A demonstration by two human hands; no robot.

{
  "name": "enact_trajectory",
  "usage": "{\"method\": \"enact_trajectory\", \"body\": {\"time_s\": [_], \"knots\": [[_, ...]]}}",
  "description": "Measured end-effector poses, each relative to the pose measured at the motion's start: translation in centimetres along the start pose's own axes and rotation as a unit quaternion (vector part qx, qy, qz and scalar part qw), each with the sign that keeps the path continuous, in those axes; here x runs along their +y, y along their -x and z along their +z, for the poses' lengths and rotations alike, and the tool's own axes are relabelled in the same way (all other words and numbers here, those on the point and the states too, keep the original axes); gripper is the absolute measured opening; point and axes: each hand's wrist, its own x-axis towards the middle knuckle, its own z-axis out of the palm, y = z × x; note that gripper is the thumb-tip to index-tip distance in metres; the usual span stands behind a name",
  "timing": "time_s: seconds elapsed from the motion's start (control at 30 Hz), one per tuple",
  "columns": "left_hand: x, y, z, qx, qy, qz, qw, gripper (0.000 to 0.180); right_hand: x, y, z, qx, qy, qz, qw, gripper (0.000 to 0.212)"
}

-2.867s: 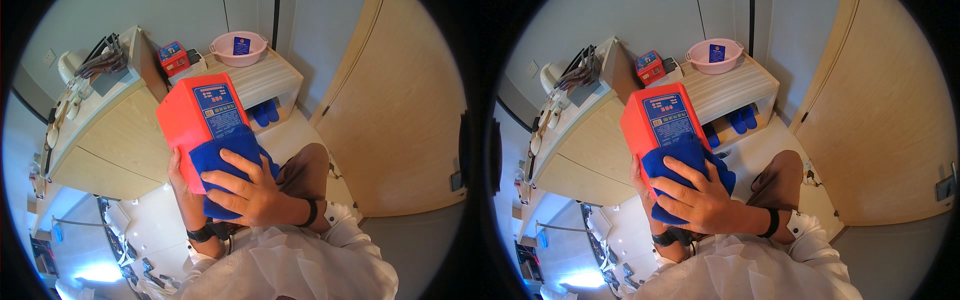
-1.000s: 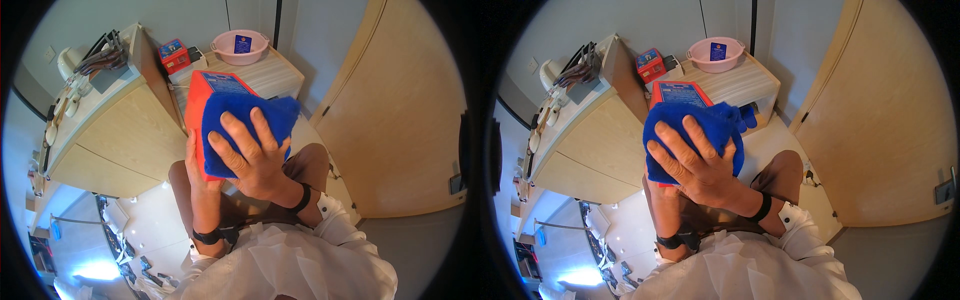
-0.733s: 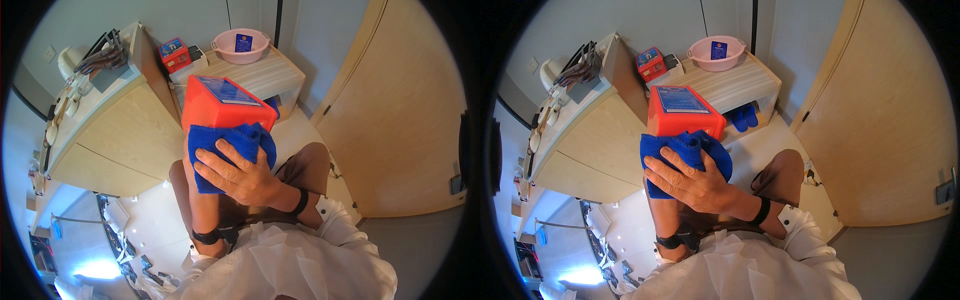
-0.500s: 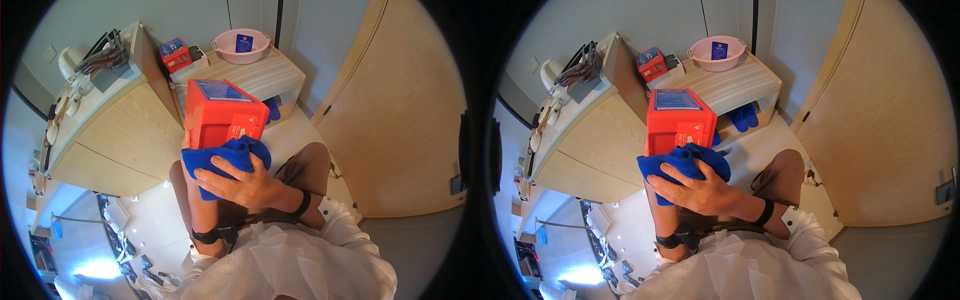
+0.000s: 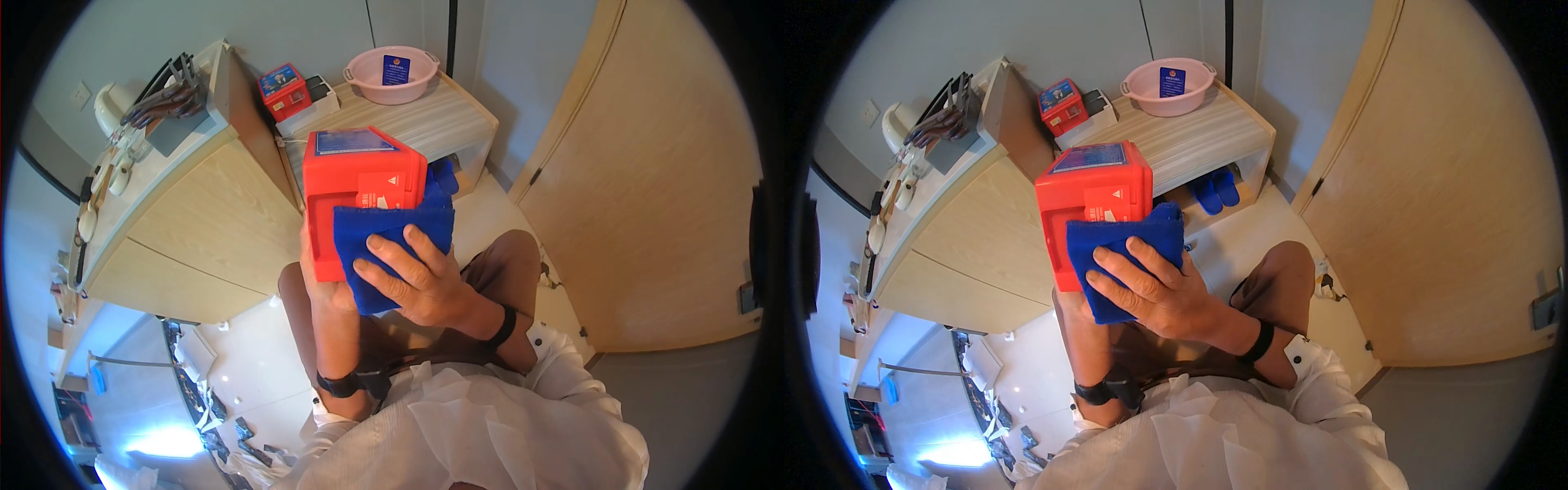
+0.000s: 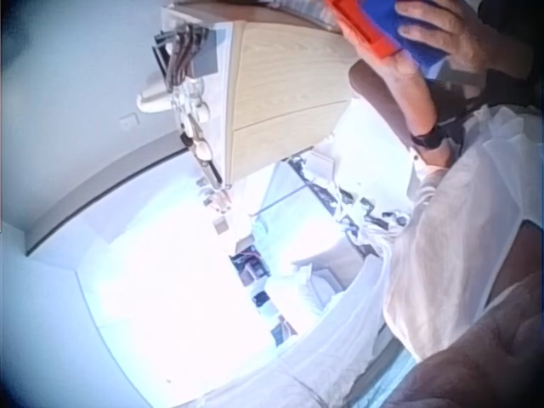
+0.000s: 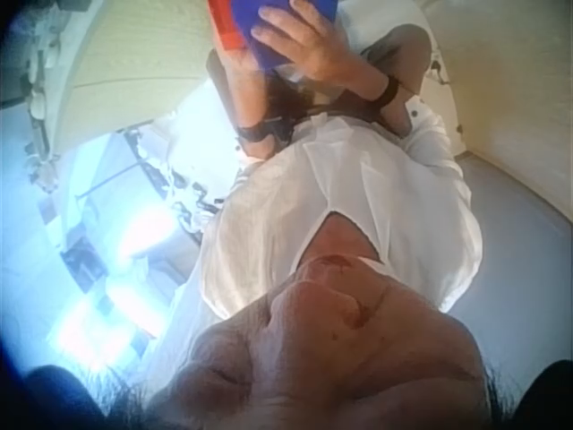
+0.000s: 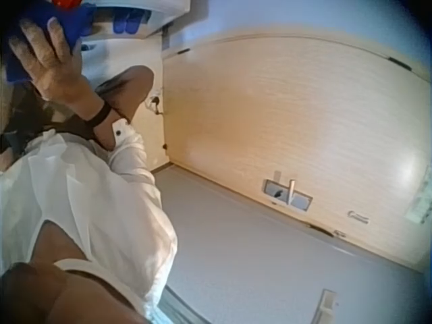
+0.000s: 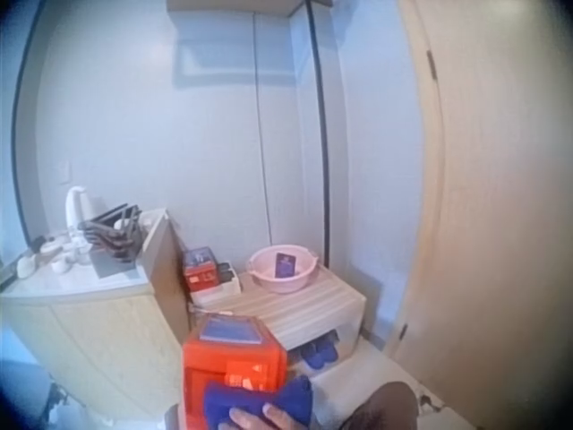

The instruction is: Cleaning and wiping down various plastic containers and electronics with a cloth.

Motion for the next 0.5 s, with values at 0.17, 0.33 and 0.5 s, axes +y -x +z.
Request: {"method": "enact_trajectory", "body": {"time_s": [0.17,0.33,0.5], "knots": [[-1.0,0.1,-0.2,0.001,0.007,-0.013,1.000,0.052,0.8,-1.2,-1.1,0.004,-0.084,0.076,0.994,0.052],[-1.8,-0.2,0.5,-0.010,0.008,-0.026,1.000,0.052,1.5,-1.7,-1.0,0.027,-0.107,0.122,0.986,0.056],[-1.6,-0.5,-0.9,-0.010,-0.013,0.005,1.000,0.054,0.3,0.1,-0.1,0.003,-0.132,0.151,0.980,0.057]]}}
